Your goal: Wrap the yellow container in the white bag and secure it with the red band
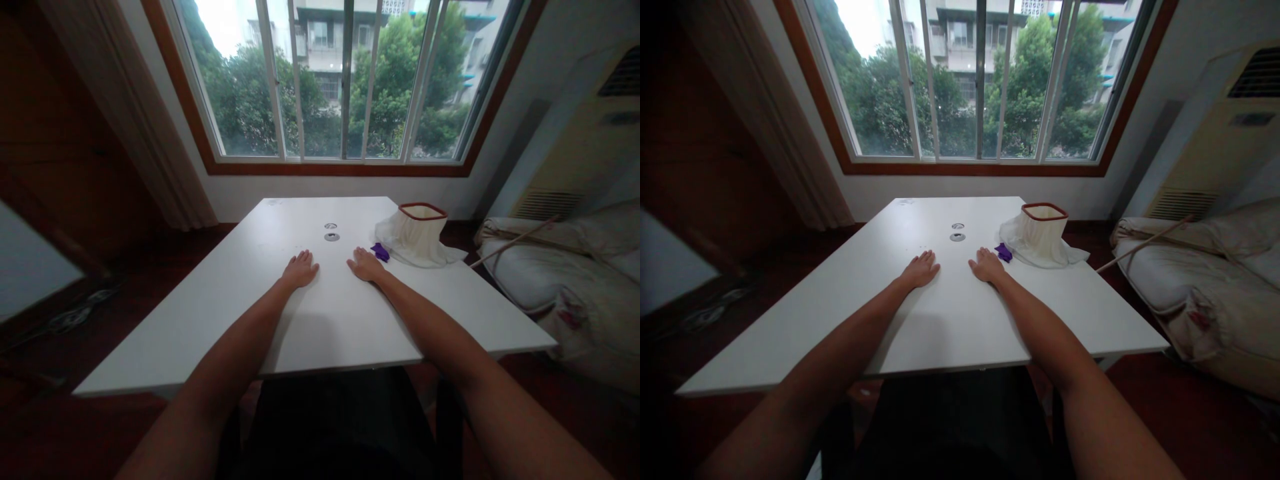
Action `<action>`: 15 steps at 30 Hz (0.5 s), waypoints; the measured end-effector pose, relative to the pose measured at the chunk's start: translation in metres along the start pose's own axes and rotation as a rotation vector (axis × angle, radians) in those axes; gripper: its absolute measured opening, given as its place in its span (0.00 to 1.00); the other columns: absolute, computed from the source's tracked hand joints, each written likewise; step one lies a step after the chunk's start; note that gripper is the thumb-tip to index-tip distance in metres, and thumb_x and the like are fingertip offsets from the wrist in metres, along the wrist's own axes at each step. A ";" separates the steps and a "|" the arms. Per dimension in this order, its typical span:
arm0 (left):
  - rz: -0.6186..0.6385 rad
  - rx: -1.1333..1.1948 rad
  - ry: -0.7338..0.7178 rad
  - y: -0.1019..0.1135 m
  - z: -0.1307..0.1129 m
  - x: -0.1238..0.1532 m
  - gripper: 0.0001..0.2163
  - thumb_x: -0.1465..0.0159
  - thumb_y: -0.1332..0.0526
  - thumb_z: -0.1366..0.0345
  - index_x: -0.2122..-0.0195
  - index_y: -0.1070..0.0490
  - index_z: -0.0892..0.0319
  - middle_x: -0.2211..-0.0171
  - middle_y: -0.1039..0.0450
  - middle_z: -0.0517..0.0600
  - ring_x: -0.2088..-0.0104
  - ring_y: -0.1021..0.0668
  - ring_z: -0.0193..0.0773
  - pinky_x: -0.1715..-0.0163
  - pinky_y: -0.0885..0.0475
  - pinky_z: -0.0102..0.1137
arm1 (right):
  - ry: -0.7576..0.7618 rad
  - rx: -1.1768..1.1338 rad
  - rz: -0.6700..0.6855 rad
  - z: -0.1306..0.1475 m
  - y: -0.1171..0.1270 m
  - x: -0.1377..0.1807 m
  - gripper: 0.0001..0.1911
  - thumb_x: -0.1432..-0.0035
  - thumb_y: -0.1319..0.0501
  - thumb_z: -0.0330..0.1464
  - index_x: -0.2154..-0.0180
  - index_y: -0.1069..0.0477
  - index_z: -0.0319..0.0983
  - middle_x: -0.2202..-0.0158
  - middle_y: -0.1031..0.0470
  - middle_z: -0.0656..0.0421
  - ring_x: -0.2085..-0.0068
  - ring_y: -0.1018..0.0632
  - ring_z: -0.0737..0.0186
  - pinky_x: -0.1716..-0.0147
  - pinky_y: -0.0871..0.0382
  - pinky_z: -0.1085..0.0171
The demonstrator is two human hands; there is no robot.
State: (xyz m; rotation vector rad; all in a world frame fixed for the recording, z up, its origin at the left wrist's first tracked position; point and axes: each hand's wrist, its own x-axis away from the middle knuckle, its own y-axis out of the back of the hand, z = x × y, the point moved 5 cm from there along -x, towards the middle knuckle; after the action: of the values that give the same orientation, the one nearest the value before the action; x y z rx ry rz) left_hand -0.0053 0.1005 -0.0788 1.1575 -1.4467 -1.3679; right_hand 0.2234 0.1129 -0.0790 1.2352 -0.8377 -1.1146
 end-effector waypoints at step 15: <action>-0.199 0.196 0.087 0.032 -0.004 0.007 0.28 0.30 0.57 0.49 0.68 0.20 0.58 0.66 0.20 0.57 0.63 0.20 0.44 0.64 0.32 0.34 | 0.009 -0.161 -0.427 -0.019 0.079 0.014 0.20 0.35 0.47 0.43 0.59 0.22 0.38 0.54 0.20 0.50 0.57 0.19 0.56 0.53 0.28 0.60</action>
State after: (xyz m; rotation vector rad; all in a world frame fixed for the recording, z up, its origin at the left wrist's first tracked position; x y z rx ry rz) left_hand -0.0060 0.0925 -0.0467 1.5025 -1.4592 -1.3111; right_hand 0.2602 0.1026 -0.0060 1.3140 -0.4737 -1.4854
